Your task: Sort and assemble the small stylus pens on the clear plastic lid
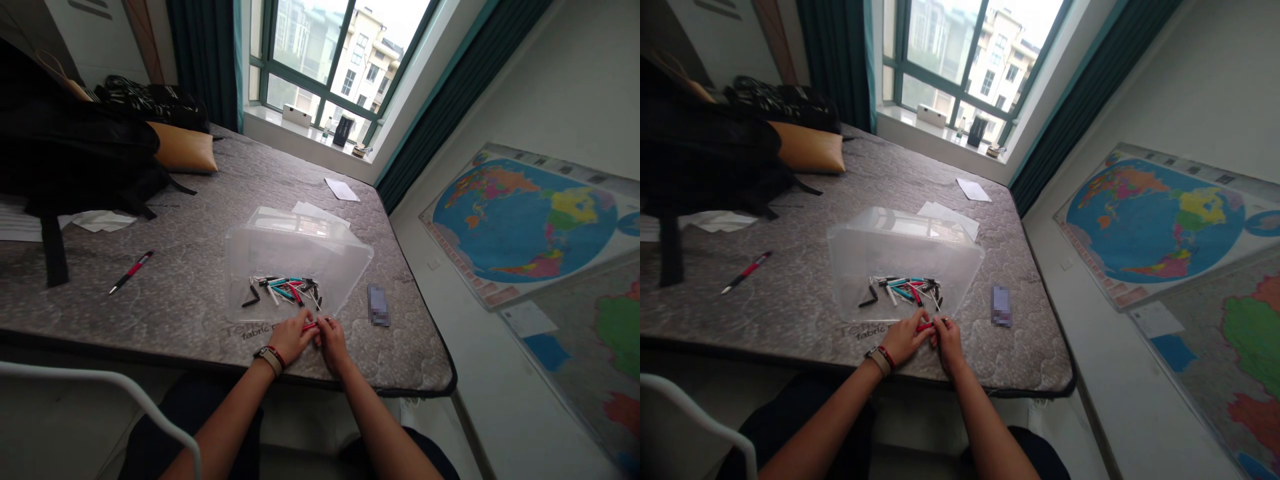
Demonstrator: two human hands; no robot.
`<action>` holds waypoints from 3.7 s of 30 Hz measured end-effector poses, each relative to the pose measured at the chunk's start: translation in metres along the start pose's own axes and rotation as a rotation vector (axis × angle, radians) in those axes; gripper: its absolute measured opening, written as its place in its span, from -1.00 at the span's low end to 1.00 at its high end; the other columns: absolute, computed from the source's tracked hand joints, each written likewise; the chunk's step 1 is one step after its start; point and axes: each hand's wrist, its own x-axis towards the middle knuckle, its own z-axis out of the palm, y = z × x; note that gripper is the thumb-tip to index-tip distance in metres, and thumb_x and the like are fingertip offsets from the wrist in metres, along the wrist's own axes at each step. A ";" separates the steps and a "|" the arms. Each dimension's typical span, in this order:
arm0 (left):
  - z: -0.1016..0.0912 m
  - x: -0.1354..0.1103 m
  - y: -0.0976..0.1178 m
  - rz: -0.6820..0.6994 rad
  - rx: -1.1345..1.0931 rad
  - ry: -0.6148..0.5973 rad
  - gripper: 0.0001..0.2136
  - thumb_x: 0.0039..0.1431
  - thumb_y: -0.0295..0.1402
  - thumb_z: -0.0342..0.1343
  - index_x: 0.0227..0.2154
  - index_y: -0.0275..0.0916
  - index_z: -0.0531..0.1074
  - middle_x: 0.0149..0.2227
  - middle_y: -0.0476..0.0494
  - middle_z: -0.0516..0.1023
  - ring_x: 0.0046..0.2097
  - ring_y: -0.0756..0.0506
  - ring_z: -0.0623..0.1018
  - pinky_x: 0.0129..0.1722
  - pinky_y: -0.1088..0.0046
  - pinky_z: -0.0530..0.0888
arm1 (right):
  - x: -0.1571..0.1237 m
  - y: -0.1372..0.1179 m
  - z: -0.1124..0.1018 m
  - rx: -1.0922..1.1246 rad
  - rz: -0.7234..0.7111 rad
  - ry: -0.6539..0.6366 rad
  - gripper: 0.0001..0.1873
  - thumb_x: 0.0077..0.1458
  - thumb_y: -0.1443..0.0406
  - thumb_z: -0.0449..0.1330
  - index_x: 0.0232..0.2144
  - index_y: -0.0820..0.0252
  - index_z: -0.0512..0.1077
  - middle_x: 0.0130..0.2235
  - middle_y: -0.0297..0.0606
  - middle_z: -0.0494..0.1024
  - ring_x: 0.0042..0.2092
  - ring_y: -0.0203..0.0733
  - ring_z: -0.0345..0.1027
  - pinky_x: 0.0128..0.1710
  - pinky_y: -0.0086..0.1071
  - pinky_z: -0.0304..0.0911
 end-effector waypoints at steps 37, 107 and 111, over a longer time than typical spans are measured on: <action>-0.004 0.001 -0.003 -0.041 0.006 -0.020 -0.65 0.26 -0.03 -0.11 -0.09 -0.13 0.36 -0.36 -0.15 0.57 -0.28 -0.19 0.58 -0.34 0.42 0.32 | 0.001 0.002 -0.003 0.115 0.009 -0.028 -0.73 0.00 0.12 0.28 -0.42 0.20 0.39 -0.59 -0.42 0.41 -0.59 -0.37 0.22 -0.59 -0.50 0.11; -0.004 0.004 -0.008 0.026 -0.147 0.014 -0.72 0.25 -0.14 -0.06 -0.19 -0.11 0.49 -0.48 -0.05 0.49 -0.42 -0.07 0.47 -0.41 0.47 0.18 | -0.002 -0.003 -0.010 0.385 0.065 -0.005 -0.73 -0.03 0.22 0.34 -0.23 0.18 0.49 -0.43 -0.36 0.46 -0.49 -0.38 0.25 -0.51 -0.52 0.17; -0.006 0.005 -0.009 0.015 -0.193 0.024 -0.75 0.25 -0.20 -0.06 -0.28 -0.15 0.50 -0.46 -0.09 0.52 -0.39 -0.08 0.48 -0.38 0.47 0.21 | -0.003 -0.004 -0.011 0.419 0.076 0.023 -0.72 -0.02 0.22 0.34 -0.23 0.18 0.47 -0.42 -0.35 0.46 -0.48 -0.38 0.26 -0.50 -0.52 0.18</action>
